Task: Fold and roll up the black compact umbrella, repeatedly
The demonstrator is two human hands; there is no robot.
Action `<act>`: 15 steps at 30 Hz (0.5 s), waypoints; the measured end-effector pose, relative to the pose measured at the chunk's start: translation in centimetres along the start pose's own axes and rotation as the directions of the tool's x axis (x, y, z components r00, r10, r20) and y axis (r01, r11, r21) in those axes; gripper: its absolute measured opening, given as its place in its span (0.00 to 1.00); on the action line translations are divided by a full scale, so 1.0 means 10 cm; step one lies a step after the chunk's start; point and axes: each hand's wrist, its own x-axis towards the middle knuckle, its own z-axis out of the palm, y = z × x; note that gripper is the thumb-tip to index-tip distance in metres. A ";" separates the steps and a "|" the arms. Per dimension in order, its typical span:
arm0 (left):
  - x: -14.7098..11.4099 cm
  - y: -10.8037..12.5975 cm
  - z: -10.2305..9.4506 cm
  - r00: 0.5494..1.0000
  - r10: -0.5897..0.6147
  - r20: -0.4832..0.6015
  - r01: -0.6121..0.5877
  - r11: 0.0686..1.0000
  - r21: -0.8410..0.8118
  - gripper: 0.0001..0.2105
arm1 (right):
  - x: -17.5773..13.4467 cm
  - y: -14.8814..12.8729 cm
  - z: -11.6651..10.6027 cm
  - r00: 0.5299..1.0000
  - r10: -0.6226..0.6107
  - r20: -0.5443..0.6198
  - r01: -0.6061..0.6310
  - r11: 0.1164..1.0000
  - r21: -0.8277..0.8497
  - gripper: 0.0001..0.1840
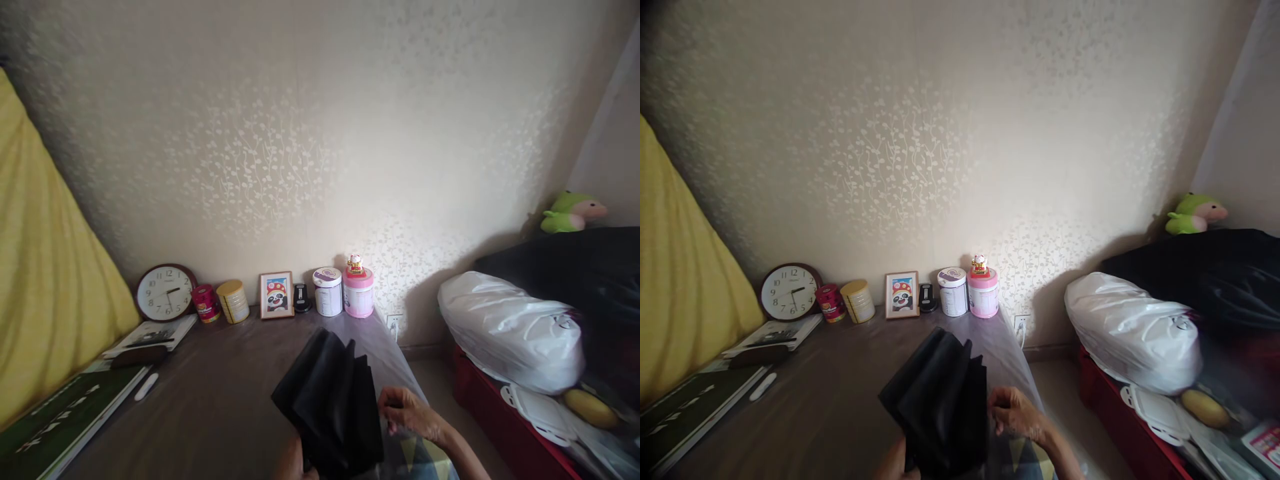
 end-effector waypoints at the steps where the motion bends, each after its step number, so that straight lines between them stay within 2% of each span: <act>1: 0.02 -0.02 0.04 1.000 0.016 -0.001 -0.016 0.999 0.040 0.33 | -0.05 0.05 -0.03 1.000 -0.004 -0.023 0.003 1.000 -0.028 0.04; 3: 0.03 -0.05 0.12 0.999 -0.003 -0.034 0.008 0.993 0.122 0.36 | -0.17 0.14 -0.08 0.998 -0.028 -0.057 0.023 0.996 -0.081 0.05; 7: 0.00 -0.12 0.24 0.991 -0.076 -0.109 0.104 0.952 0.289 0.34 | -0.36 0.33 -0.15 0.989 -0.063 -0.134 0.045 0.990 -0.136 0.07; 10: -0.01 -0.18 0.24 0.993 -0.063 -0.100 0.091 0.947 0.309 0.34 | -0.45 0.44 -0.23 0.959 -0.047 -0.279 -0.017 0.974 -0.225 0.08; 12: -0.03 -0.23 0.20 0.998 -0.040 -0.039 0.049 0.958 0.281 0.36 | -0.47 0.45 -0.28 0.898 -0.089 -0.431 -0.045 0.955 -0.292 0.07; 15: -0.06 -0.30 0.14 0.999 0.023 0.041 -0.030 0.981 0.194 0.39 | -0.41 0.31 -0.26 0.762 -0.256 -0.595 0.040 0.935 -0.351 0.07</act>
